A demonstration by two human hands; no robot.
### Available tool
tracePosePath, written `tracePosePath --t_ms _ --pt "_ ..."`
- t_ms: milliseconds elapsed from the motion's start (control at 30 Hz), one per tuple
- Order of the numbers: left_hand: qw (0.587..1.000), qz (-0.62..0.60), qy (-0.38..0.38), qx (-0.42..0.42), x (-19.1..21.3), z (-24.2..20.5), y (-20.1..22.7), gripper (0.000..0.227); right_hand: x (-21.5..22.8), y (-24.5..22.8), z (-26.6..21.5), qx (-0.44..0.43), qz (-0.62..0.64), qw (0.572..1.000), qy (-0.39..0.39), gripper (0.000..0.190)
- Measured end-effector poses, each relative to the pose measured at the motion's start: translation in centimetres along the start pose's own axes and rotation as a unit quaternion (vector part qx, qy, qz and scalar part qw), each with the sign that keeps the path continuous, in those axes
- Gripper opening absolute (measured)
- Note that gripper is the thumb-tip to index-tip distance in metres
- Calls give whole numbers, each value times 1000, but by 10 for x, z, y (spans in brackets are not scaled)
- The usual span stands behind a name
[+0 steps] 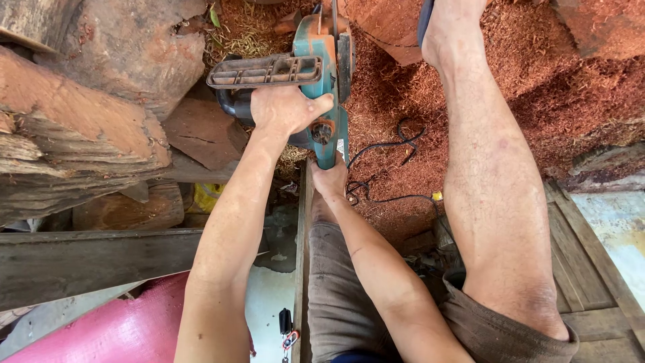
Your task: Cutting wood rounds using an electric chainsaw in a workshop.
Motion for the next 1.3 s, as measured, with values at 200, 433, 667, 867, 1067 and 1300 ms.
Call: tracePosePath --t_ms 200,433,667,867,1067,1300 --pt "999 -1 -36 21 -10 4 1 79 6 7 4 15 -19 999 25 33" --pt "1000 -3 -21 14 -8 5 4 79 5 17 12 45 -4 998 36 40" --pt "998 12 -60 33 -12 6 3 77 5 15 13 -12 -13 1000 -6 42" --pt "999 -15 -29 16 -11 7 2 74 2 18 19 46 -17 998 28 38" --pt "999 -30 -20 9 -7 5 2 70 6 7 17 -11 13 1000 -5 38" --pt "997 -60 43 -25 -18 11 -6 67 7 19 24 35 -6 999 22 41"
Point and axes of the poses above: each hand's wrist, its own z-axis towards the middle knuckle, its own x-axis out of the back of the hand, y = z × x, the point moved 3 cm from there along z, towards the middle knuckle, and after that the axes turned 13 degrees about -y, right-handed, at the moved point
